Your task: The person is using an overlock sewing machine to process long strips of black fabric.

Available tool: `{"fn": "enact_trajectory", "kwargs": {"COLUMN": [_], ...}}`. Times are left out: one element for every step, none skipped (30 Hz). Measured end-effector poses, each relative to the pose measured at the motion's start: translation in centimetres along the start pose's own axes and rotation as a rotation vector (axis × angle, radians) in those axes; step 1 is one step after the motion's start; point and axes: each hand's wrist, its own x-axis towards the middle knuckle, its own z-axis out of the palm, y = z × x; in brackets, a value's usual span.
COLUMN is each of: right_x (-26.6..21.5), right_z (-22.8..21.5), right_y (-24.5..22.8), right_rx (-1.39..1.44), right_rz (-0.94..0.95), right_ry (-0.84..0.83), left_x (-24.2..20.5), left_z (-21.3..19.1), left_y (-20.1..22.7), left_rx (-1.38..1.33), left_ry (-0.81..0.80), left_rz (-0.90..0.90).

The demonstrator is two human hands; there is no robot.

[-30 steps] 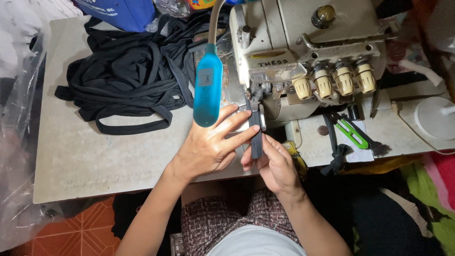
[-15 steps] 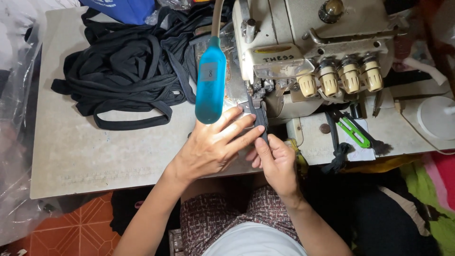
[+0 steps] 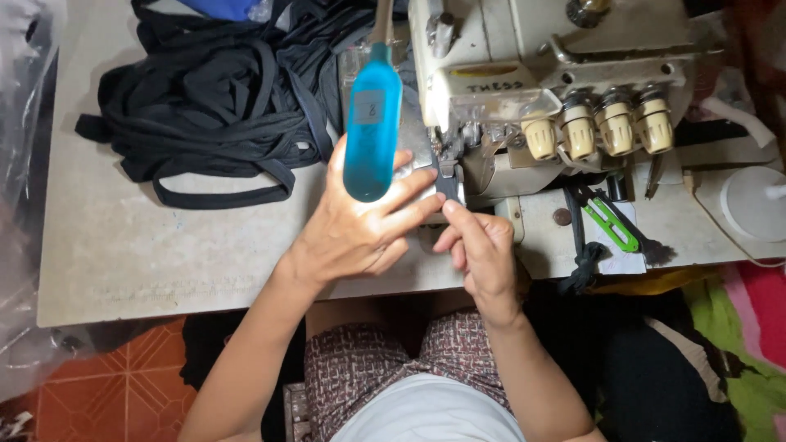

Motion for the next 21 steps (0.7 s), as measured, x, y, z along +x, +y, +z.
{"fn": "enact_trajectory", "kwargs": {"right_x": [0.0, 0.1, 0.5, 1.0, 1.5, 1.6, 1.8, 1.9, 2.1, 2.3, 2.5, 1.8, 1.3, 0.7, -0.7, -2.3, -3.6, -4.1, -5.0, -5.7, -6.3], "right_z": [0.2, 0.3, 0.3, 0.2, 0.1, 0.2, 0.3, 0.3, -0.3, -0.8, -1.3, -1.7, -1.9, -2.1, -2.0, -1.9, -1.9, -2.9, -4.2, -5.6, -6.4], "right_y": [-0.7, -1.3, -1.2, -1.1, -1.1, -1.0, -1.1, -1.1, 0.3, 1.7, 3.2, 3.3, 3.4, 3.4, 2.1, 0.9, -0.4, 0.6, 1.7, 2.9, 4.2], "right_rx": [-0.005, -0.010, -0.007, -0.047, -0.087, -0.084, -0.057, -0.030, -0.027, -0.014, 0.000, 0.003, 0.023, 0.041, 0.052, 0.042, 0.030, 0.040, -0.027, -0.095, -0.099], "right_rz": [0.005, 0.010, 0.011, 0.020, 0.029, 0.027, 0.032, 0.036, 0.033, -0.044, -0.117, -0.118, -0.069, -0.020, -0.036, -0.005, 0.020, -0.004, 0.055, 0.112, 0.108], "right_ry": [0.014, 0.028, 0.025, 0.083, 0.146, 0.149, 0.168, 0.187, 0.185, 0.190, 0.191, 0.185, 0.189, 0.192, 0.173, 0.131, 0.083, 0.058, 0.056, 0.055, 0.038], "left_x": [0.2, 0.4, 0.6, 0.9, 1.3, 1.4, 1.6, 1.8, 1.8, 1.7, 1.5, 1.6, 1.7, 1.8, 1.7, 1.7, 1.7, 2.0, 2.0, 2.1, 1.9], "left_z": [0.0, 0.1, 0.1, 0.1, 0.2, 0.3, 0.4, 0.5, 1.9, 3.3, 4.7, 5.0, 5.2, 5.2, 4.1, 2.9, 1.6, 1.1, 0.5, 0.1, 0.8], "left_y": [0.0, -0.1, 0.2, 0.4, 0.7, 1.1, 1.6, 2.0, 2.3, 2.7, 3.0, 3.6, 4.0, 4.5, 4.2, 4.0, 3.6, 2.0, 0.9, -0.4, -1.2], "left_rx": [0.009, 0.019, 0.022, 0.003, -0.018, -0.017, 0.045, 0.109, 0.113, 0.138, 0.166, 0.173, 0.156, 0.138, 0.164, -0.038, -0.237, -0.205, -0.148, -0.091, -0.078], "left_ry": [0.023, 0.046, 0.043, 0.079, 0.117, 0.116, 0.082, 0.048, 0.049, 0.107, 0.163, 0.162, 0.162, 0.162, 0.171, 0.137, 0.111, 0.129, 0.213, 0.296, 0.305], "left_rz": [-0.011, -0.021, -0.022, -0.052, -0.076, -0.072, -0.118, -0.163, -0.161, -0.201, -0.244, -0.246, -0.313, -0.380, -0.379, -0.485, -0.587, -0.585, -0.586, -0.585, -0.595]}}
